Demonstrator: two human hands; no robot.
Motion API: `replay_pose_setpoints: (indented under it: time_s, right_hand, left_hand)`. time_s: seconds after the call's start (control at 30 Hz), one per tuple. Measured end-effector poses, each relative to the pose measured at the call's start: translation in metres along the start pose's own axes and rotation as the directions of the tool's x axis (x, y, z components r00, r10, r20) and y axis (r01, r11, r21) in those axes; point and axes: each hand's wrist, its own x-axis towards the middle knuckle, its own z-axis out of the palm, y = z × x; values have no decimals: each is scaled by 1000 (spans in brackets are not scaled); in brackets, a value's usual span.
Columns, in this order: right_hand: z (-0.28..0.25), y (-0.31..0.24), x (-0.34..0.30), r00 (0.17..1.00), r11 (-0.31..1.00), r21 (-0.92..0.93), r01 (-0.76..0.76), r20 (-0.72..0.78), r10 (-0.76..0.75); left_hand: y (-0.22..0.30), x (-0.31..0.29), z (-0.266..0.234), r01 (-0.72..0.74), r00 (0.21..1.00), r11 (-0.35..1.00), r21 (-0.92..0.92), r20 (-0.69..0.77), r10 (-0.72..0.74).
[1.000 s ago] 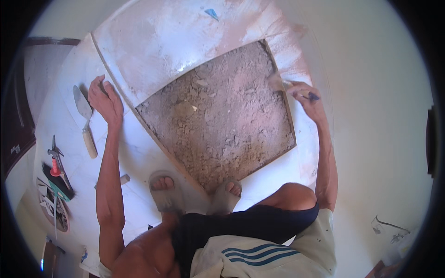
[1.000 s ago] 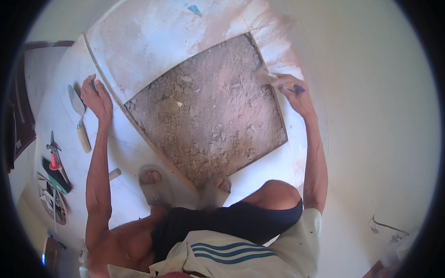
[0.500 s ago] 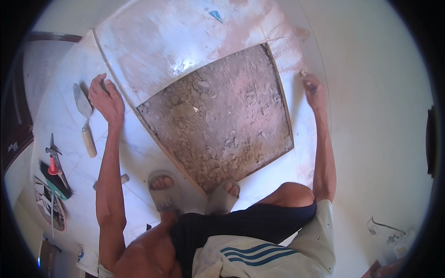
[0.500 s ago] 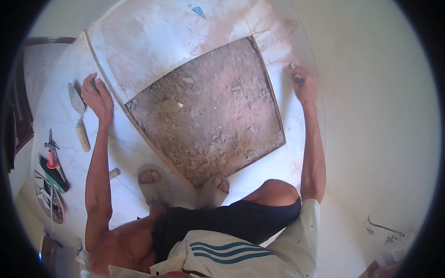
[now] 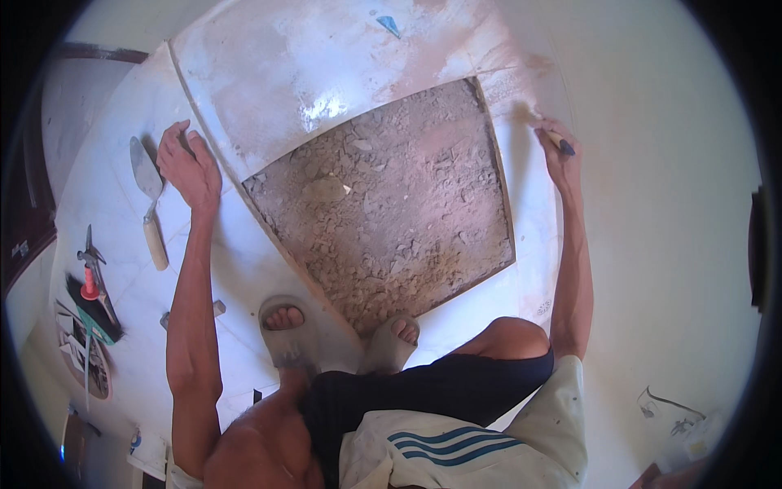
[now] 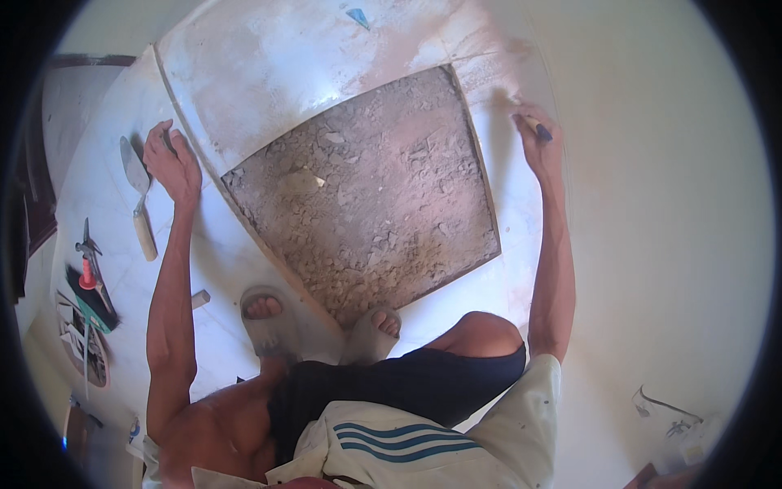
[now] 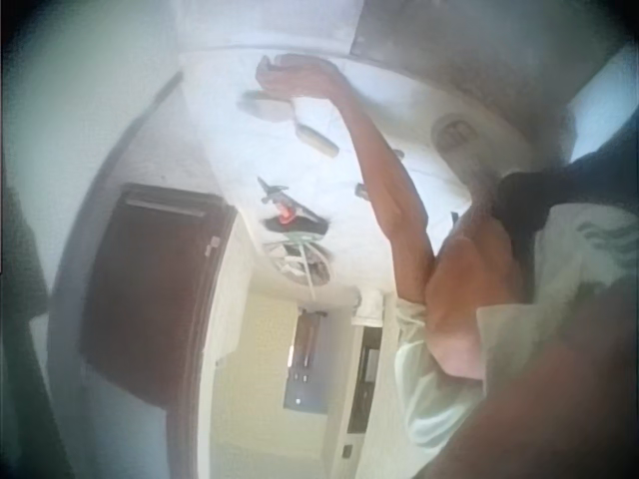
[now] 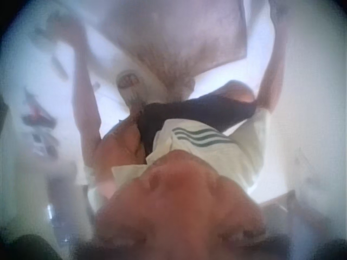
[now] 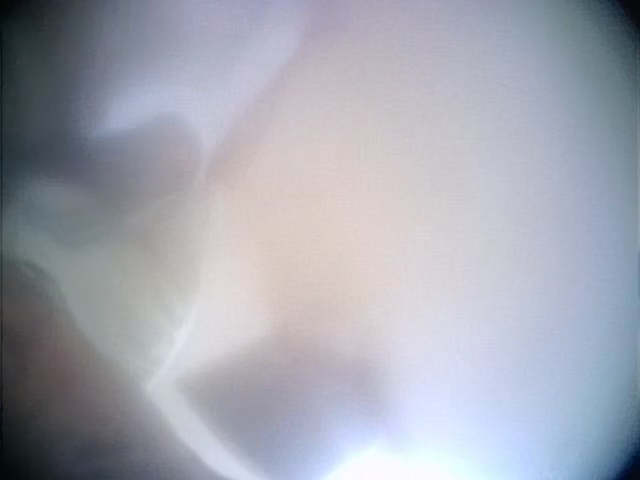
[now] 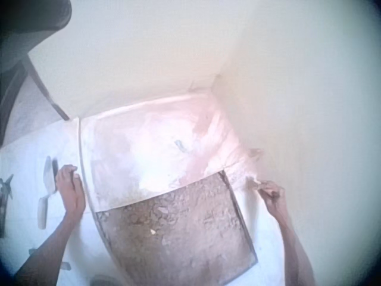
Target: The person sweeps debris into a dustpan using a broom, then scrapes the floor with a small tool to remove residue. They work around a square patch of exposed subfloor in a tiled room.
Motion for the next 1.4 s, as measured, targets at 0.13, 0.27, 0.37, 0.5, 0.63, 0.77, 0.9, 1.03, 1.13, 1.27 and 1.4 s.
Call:
replay_pose_setpoints:
  time_s: [0.13,0.27,0.37,0.5,0.63,0.77,0.9,1.03,1.13,1.27,1.4]
  right_hand:
    - [5,-2,11,967,932,-296,208,205,-151]
    - [6,-2,20,952,995,-30,-100,289,105]
    - [6,-5,26,982,990,-70,125,149,-114]
    - [7,-9,30,935,995,-68,76,353,-47]
    - [11,-11,37,986,990,35,-133,104,129]
    - [12,-16,48,938,927,-253,278,278,-206]
    - [14,-19,62,974,999,-5,42,223,-40]
    - [19,-12,80,976,954,-205,219,57,-212]
    - [22,-4,95,962,977,-139,164,241,-127]
    - [21,-1,120,919,900,-267,344,-102,-382]
    - [14,-9,129,932,878,-313,361,126,-339]
  left_hand:
    - [1,0,-2,25,1000,999,22,13,-25]
    - [1,-2,-2,46,998,999,-4,30,-46]
    - [1,-1,-2,15,1000,1000,-1,-2,-15]
    - [0,0,-3,28,1000,1000,-4,6,-28]
    - [1,0,-3,79,996,997,-25,50,-78]
    - [3,1,-3,56,998,998,0,8,-56]
    - [4,1,-3,58,998,998,-17,39,-57]
    - [2,2,-2,71,997,997,2,21,-71]
    - [1,1,-3,41,999,999,-16,6,-41]
    - [1,2,-2,86,996,996,-8,39,-85]
    - [4,3,-5,44,999,999,-6,-11,-44]
